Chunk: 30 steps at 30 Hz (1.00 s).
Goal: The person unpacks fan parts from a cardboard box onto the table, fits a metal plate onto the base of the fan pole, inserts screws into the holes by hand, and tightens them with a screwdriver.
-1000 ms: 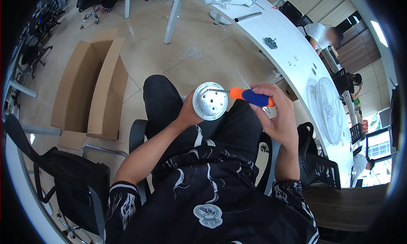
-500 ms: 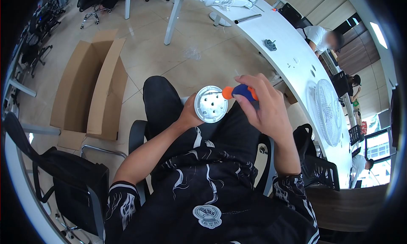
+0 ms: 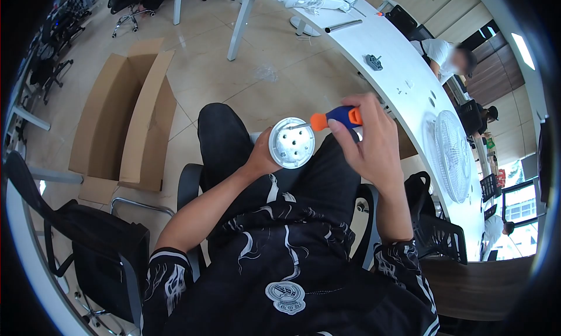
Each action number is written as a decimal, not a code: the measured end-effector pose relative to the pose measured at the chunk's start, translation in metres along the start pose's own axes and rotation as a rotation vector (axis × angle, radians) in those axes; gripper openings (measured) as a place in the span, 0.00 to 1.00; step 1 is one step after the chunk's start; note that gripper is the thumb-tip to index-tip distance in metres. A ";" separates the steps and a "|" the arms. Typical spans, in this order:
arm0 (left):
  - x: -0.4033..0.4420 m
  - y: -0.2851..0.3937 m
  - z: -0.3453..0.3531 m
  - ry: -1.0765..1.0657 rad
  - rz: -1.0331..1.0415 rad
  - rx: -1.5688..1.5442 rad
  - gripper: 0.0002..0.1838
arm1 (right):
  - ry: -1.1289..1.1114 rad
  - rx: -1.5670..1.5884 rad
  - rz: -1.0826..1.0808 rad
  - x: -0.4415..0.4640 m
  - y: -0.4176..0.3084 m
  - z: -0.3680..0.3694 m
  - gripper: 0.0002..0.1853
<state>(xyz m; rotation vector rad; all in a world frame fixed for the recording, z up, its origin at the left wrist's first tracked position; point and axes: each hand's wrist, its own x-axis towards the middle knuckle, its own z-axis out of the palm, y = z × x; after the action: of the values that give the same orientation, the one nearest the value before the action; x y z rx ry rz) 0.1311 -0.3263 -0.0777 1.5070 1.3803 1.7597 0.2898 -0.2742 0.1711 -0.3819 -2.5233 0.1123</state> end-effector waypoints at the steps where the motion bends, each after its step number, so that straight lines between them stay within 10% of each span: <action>1: 0.001 -0.003 0.000 0.019 -0.007 -0.008 0.36 | 0.109 0.000 -0.079 0.002 -0.001 0.001 0.18; 30: 0.005 0.009 -0.007 0.011 -0.003 -0.028 0.35 | -0.063 0.038 0.099 0.003 -0.003 0.002 0.17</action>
<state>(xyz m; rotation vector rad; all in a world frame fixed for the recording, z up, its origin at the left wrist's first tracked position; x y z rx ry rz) 0.1261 -0.3288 -0.0669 1.4821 1.3563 1.7807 0.2855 -0.2765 0.1716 -0.4947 -2.5602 0.2135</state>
